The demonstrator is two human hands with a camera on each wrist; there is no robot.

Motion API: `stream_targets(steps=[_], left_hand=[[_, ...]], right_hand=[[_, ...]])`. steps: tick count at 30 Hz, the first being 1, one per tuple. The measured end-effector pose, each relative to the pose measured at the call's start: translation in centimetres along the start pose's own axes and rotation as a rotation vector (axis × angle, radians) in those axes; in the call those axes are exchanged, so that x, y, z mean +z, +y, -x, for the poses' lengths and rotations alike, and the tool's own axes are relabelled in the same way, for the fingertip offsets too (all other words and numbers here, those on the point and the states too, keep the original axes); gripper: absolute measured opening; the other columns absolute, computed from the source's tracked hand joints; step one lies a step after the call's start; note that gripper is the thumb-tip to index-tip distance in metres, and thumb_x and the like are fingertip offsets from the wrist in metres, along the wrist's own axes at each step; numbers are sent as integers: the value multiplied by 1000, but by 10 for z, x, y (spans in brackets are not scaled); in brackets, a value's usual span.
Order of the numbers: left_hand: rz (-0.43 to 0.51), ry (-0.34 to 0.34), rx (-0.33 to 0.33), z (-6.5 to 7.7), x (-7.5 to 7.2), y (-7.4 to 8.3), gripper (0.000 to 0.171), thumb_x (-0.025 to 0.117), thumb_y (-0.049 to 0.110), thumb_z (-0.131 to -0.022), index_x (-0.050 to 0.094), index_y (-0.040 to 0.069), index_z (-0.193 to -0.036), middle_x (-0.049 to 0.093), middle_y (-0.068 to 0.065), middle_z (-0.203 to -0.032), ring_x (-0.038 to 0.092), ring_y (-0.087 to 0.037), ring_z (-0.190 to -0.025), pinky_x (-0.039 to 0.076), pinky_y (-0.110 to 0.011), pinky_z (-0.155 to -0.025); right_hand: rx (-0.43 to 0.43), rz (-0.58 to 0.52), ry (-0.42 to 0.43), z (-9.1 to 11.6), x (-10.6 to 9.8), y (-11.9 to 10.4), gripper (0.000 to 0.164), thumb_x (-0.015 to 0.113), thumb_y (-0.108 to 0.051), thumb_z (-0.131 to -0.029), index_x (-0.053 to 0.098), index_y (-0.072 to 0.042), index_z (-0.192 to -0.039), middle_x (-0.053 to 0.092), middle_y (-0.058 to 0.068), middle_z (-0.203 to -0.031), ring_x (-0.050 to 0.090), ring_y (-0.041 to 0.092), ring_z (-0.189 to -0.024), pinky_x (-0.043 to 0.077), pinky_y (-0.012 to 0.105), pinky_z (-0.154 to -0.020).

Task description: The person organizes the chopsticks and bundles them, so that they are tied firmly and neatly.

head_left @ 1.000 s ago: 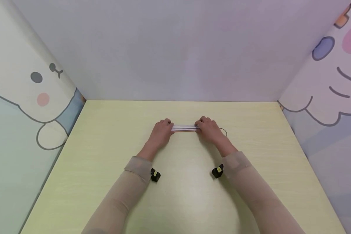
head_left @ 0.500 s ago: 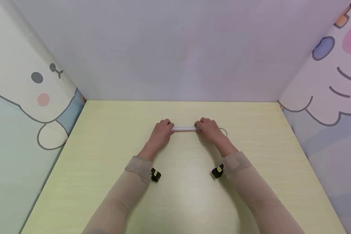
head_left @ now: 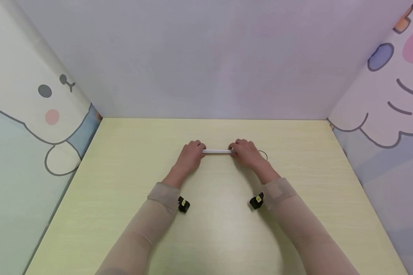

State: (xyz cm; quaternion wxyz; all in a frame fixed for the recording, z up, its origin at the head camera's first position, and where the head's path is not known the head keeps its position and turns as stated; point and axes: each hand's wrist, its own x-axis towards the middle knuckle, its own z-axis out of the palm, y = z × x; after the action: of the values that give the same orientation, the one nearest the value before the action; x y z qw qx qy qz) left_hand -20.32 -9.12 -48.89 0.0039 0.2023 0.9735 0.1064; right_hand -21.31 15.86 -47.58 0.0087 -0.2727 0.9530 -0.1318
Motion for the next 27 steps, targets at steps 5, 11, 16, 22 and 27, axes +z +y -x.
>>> stream_targets(steps=[5,11,16,22,27], left_hand=[[-7,-30,-13,-1,-1,0,28,66,22,-99,67,8,-123,61,-8,-113,57,-26,-103,49,-41,-87],[-16,-50,-8,0,0,1,25,63,22,-100,67,8,-120,60,-7,-112,56,-25,-100,49,-40,-86],[-25,-49,2,1,-1,0,25,65,18,-99,65,6,-122,63,-9,-112,61,-27,-102,50,-41,-87],[-64,-54,8,2,0,0,25,63,17,-100,66,6,-122,62,-9,-112,59,-28,-103,49,-41,-87],[-94,-60,17,2,1,0,22,61,12,-100,65,4,-121,58,-10,-112,56,-27,-102,48,-40,-86]], right_hand=[[-20,-47,-2,0,1,1,20,70,-9,-94,70,-3,-113,63,13,-100,61,33,-91,48,48,-80],[-29,-3,-11,-1,2,-1,21,70,-9,-94,70,-6,-115,67,11,-102,63,34,-93,47,48,-77],[-33,-13,-18,0,3,-3,23,66,-1,-92,70,-3,-115,65,13,-101,62,34,-91,48,48,-79],[-39,-13,-2,-1,5,-2,21,65,-1,-93,70,-2,-113,66,13,-100,63,33,-91,49,47,-79],[-30,18,-41,-1,4,-3,20,64,-5,-96,68,-3,-115,65,13,-100,62,34,-92,48,49,-79]])
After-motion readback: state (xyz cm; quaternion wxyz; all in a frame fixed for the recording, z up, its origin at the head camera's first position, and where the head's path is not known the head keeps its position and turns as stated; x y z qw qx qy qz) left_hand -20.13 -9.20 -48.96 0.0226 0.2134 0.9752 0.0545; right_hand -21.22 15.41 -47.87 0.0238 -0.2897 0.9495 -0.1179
